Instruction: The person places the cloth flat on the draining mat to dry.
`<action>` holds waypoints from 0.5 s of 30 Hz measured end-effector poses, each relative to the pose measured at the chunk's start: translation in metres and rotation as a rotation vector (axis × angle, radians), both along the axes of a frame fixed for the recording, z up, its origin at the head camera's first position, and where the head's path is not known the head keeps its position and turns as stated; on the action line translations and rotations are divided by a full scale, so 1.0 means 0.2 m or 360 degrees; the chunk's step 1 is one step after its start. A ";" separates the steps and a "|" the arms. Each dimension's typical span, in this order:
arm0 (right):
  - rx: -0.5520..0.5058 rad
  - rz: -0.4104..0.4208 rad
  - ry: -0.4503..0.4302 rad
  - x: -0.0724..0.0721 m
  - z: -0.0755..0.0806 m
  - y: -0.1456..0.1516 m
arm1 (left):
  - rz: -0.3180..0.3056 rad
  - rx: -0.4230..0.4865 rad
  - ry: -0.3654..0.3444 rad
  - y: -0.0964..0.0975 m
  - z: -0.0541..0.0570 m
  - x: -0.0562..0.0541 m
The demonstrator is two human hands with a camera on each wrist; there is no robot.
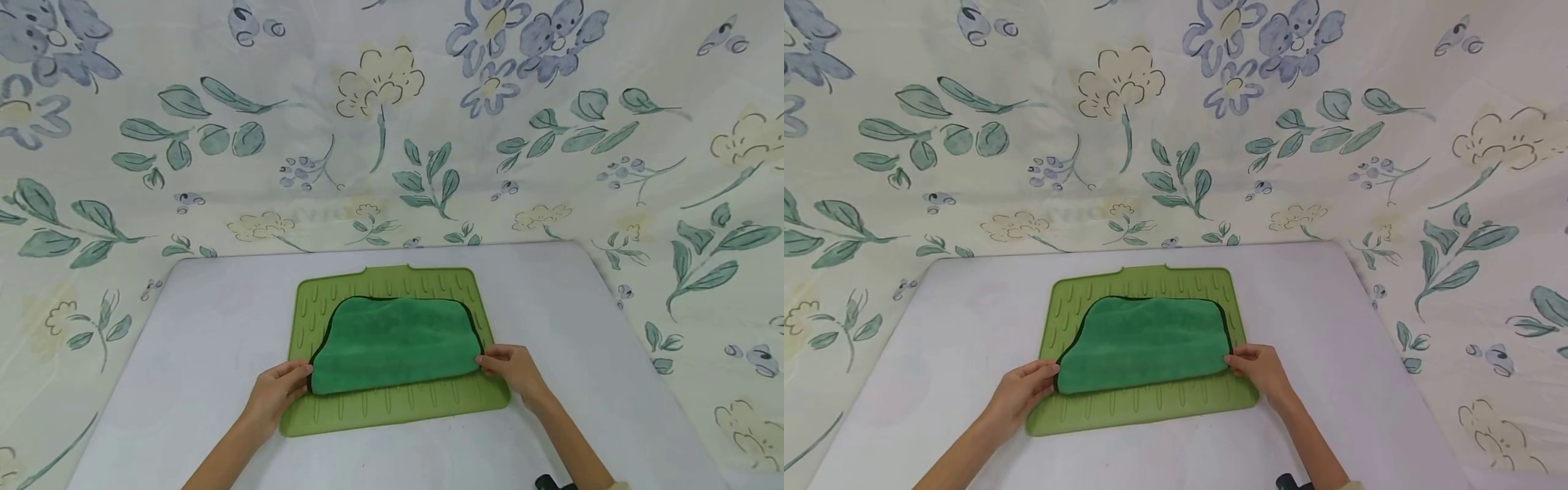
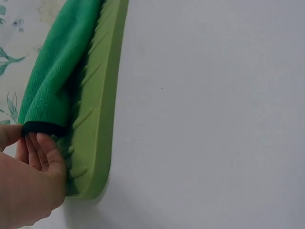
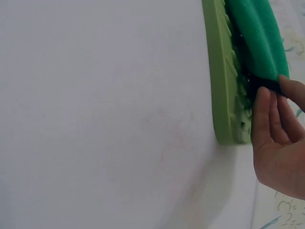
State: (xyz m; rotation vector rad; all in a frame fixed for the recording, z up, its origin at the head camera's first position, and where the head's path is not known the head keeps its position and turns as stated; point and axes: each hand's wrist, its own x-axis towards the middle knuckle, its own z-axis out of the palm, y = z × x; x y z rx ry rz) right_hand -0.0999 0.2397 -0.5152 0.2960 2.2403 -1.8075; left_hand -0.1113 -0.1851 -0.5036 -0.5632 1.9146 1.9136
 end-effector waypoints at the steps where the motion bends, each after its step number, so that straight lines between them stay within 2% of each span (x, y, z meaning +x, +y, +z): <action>1: 0.0018 0.0017 0.0002 0.00 0.00 0.00 | -0.0002 -0.0012 -0.0006 0.00 0.00 0.01; 8: 0.0116 0.0082 0.0036 0.02 -0.03 0.01 | -0.0057 -0.0105 0.0030 0.01 -0.01 0.03; 15: 0.0222 0.0061 0.0055 0.02 -0.03 0.00 | -0.0133 -0.0173 0.0087 0.01 0.00 0.01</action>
